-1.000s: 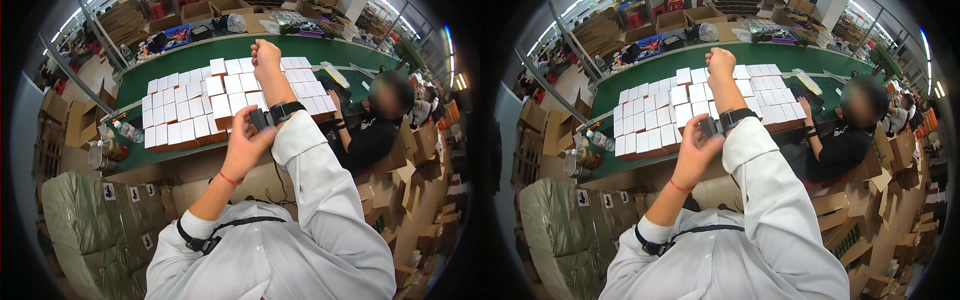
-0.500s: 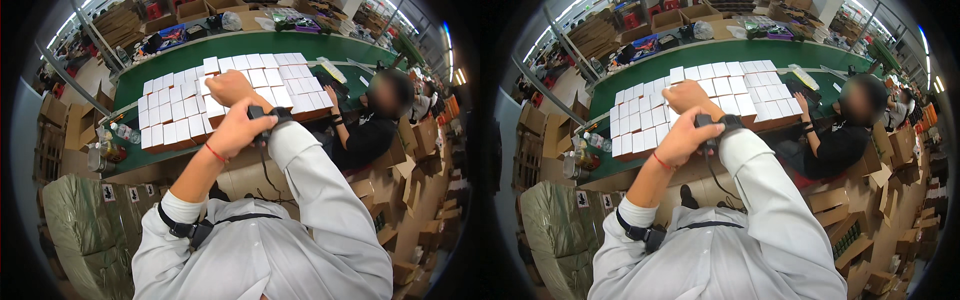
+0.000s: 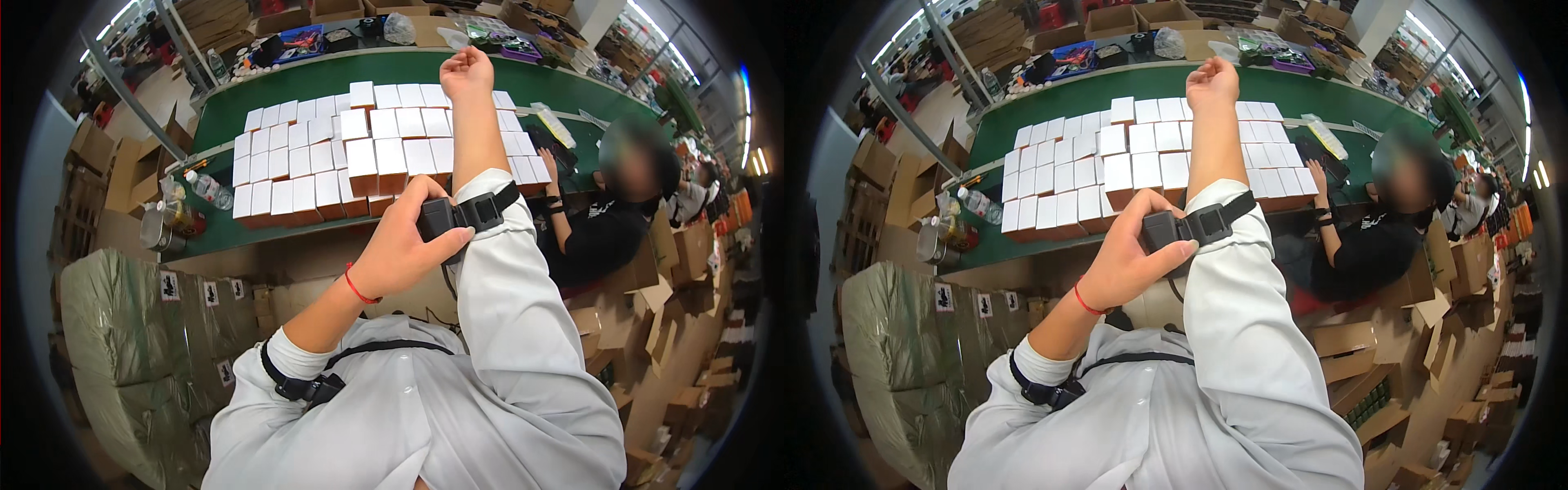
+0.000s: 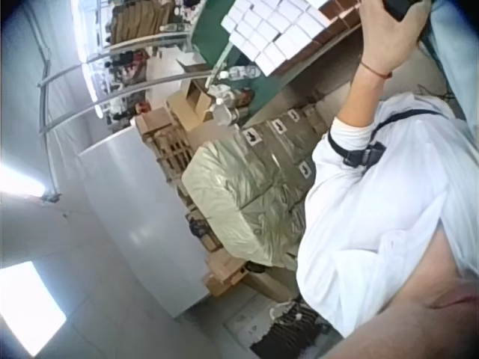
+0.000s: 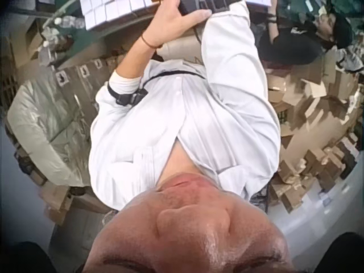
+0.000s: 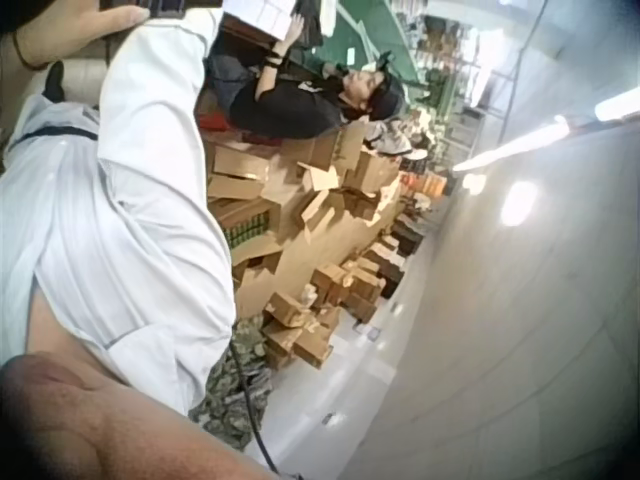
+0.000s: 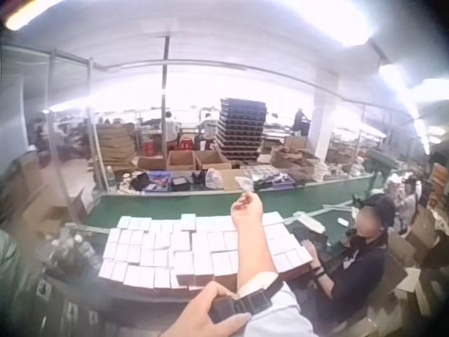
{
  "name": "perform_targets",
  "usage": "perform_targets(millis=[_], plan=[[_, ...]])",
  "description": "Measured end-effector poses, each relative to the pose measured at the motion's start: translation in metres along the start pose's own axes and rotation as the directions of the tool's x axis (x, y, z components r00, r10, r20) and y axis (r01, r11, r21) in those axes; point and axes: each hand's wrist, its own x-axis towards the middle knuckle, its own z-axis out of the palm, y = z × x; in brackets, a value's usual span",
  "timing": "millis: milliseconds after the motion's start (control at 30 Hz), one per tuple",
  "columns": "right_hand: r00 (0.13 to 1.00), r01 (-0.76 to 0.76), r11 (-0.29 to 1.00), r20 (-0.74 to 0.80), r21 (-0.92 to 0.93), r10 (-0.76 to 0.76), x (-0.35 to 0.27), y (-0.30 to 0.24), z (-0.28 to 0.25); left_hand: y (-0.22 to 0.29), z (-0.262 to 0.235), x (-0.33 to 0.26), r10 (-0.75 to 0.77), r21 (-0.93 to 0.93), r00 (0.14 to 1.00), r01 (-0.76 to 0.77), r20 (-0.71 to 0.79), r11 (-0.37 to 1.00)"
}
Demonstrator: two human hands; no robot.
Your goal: Worker is unboxing small electronic products and sorting the components on a conveyor belt
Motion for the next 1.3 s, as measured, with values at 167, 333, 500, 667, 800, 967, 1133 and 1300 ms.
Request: perform_targets(millis=[167, 333, 500, 667, 800, 967, 1133, 1300], plan=[[0.996, -0.088, 0.954, 0.052, 0.287, 0.076, -0.009, -0.016, 0.013, -0.048, -0.002, -0.021, -0.024, -0.270, 0.997, 0.045, 0.079, 0.962], [0.975, -0.149, 0.846, 0.219, 0.512, 0.039, -0.048, 0.012, 0.073, -0.091, -0.009, -0.025, -0.052, -0.773, 0.927, 0.340, 0.372, 0.536], [0.819, -0.165, 0.856, 0.552, 0.490, -0.158, -0.011, 0.010, 0.089, -0.089, -0.015, -0.013, 0.102, -0.800, 0.892, 0.337, 0.439, 0.496], [-0.011, 0.883, -0.453, 0.959, -0.124, -0.285, -0.053, 0.071, 0.008, -0.035, -0.013, -0.031, -0.133, -0.544, 0.913, 0.341, 0.385, 0.767], [-0.026, 0.929, -0.337, 0.937, 0.151, 0.348, -0.069, 0.101, -0.073, -0.017, -0.001, -0.031, -0.268, -0.397, 0.935, 0.342, 0.233, 0.851], [-0.200, 0.868, -0.186, 0.665, 0.461, 0.719, -0.062, 0.096, -0.101, -0.010, 0.004, -0.006, -0.291, -0.501, 0.921, 0.386, 0.259, 0.775], [-0.150, 0.840, -0.187, 0.551, 0.509, 0.821, -0.041, 0.080, -0.090, -0.001, 0.016, 0.000, -0.212, -0.398, 0.968, 0.248, 0.133, 0.883], [0.878, 0.456, 0.352, 0.349, -0.818, -0.327, 0.061, 0.027, -0.078, 0.007, 0.017, -0.005, -0.161, -0.382, 0.960, 0.240, 0.227, 0.893]])
